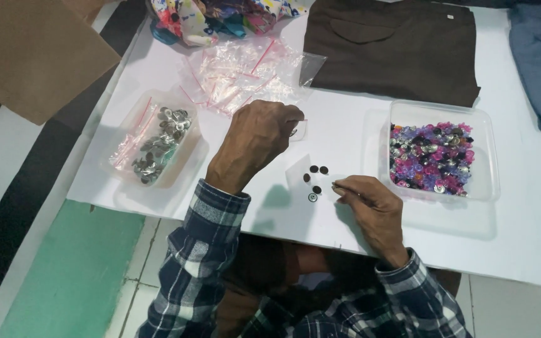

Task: The person is meticulously picking out small black buttons from a plastic container filled with various colored buttons and placing them in a neat row on the white table surface.

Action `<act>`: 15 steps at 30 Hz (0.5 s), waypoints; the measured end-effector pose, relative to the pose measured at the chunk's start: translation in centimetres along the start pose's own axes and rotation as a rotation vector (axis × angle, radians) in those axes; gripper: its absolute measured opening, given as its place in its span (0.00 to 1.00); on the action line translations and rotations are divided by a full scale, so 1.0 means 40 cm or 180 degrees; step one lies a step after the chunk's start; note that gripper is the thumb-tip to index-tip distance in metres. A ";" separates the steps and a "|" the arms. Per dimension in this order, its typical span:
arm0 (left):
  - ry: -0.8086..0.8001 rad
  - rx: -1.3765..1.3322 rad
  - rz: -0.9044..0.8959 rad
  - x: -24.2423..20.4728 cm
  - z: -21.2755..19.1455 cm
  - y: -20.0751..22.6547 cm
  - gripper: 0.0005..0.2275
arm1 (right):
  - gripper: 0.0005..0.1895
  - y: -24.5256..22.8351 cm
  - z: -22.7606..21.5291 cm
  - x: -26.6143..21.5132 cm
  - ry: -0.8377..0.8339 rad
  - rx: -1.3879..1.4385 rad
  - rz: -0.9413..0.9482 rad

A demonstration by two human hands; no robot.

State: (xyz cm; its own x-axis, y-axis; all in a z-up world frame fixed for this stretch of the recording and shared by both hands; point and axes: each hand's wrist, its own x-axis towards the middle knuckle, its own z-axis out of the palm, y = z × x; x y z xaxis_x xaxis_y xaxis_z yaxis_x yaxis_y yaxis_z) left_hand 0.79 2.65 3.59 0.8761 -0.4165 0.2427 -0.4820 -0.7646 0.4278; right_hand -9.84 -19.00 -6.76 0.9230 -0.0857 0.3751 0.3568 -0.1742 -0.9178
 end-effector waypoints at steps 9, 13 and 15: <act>0.0184 -0.0119 0.0432 -0.001 -0.014 0.024 0.07 | 0.12 -0.031 -0.028 -0.018 0.0156 -0.0840 -0.1826; 0.0165 -0.0094 0.0425 -0.013 -0.025 0.055 0.07 | 0.14 -0.033 -0.030 -0.012 0.0237 -0.0837 -0.2110; 0.0092 -0.0111 0.0326 -0.017 -0.025 0.064 0.09 | 0.14 -0.042 -0.025 -0.009 0.0204 -0.0728 -0.2181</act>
State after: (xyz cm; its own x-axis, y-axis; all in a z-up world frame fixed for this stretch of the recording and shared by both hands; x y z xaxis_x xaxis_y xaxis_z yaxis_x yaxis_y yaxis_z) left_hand -1.05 1.45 5.38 0.8220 -0.4769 0.3114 -0.5694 -0.7010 0.4294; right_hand -10.94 -19.66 -5.24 0.4902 0.0600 0.8696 0.8065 -0.4096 -0.4264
